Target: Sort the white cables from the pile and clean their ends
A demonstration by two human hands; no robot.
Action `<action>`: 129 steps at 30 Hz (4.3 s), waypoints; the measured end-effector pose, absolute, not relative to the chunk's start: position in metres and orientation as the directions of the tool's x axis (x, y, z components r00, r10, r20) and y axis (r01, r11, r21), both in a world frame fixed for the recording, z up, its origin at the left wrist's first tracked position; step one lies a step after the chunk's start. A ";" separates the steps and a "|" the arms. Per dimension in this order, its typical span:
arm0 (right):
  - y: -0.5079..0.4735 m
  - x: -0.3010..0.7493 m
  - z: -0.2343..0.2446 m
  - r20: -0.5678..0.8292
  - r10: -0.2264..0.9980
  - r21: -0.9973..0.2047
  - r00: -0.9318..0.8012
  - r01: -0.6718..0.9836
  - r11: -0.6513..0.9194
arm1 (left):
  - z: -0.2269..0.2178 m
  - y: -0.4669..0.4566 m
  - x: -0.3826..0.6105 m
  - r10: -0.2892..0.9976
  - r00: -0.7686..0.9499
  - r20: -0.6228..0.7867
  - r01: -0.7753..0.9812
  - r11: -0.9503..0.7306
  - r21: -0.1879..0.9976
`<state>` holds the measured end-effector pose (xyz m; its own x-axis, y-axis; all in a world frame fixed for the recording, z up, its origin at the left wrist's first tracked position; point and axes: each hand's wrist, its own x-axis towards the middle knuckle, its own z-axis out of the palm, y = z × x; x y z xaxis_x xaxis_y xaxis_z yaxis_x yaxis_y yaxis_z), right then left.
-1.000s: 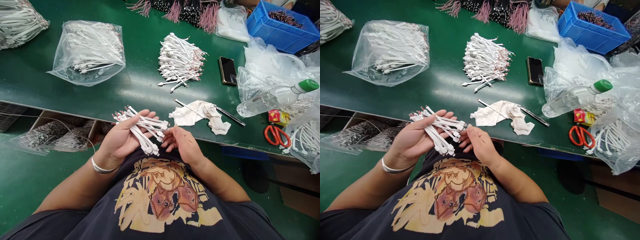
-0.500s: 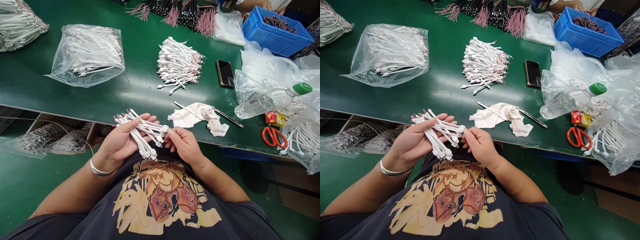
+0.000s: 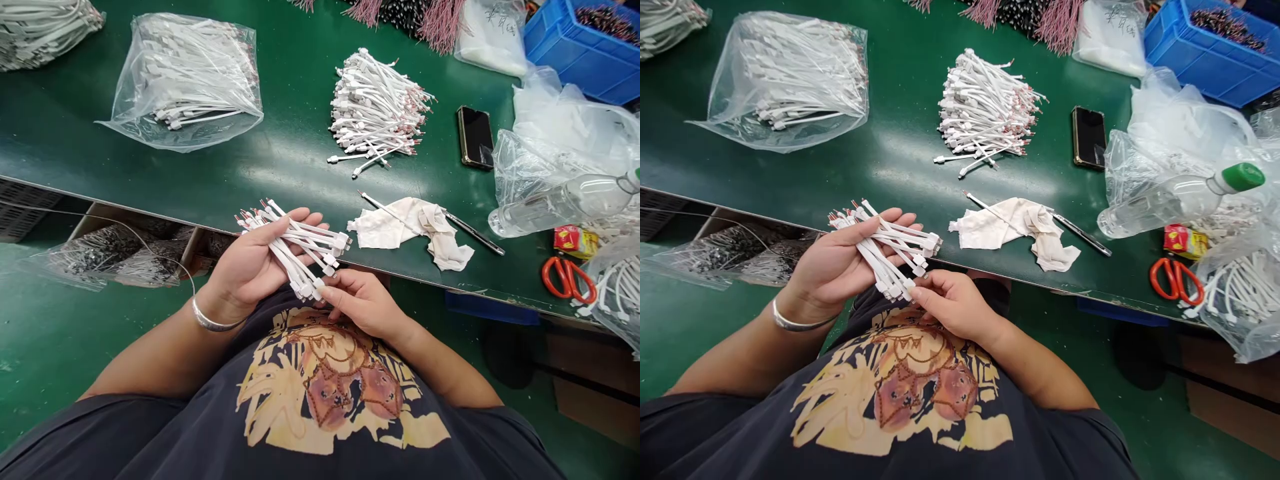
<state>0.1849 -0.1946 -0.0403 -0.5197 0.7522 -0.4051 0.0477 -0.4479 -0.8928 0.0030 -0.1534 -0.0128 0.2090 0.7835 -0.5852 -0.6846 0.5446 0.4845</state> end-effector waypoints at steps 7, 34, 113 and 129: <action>-0.194 0.183 -0.041 -0.390 0.849 -0.914 -0.357 0.038 -0.404 | -0.012 -0.155 0.003 0.789 0.195 -0.582 -0.697 0.529 0.483; -0.192 0.185 -0.042 -0.401 0.829 -0.894 -0.390 -0.031 -0.447 | -0.009 -0.151 0.004 0.840 0.165 -0.517 -0.715 0.463 0.524; -0.052 0.203 -0.008 -0.385 0.875 -0.848 -0.293 -0.261 -0.461 | 0.018 0.008 0.058 0.881 0.397 -0.259 -0.723 0.474 0.503; -0.058 0.205 -0.012 -0.225 0.963 -0.955 -0.148 -0.161 -0.248 | 0.017 0.008 0.057 0.875 0.416 -0.247 -0.708 0.482 0.517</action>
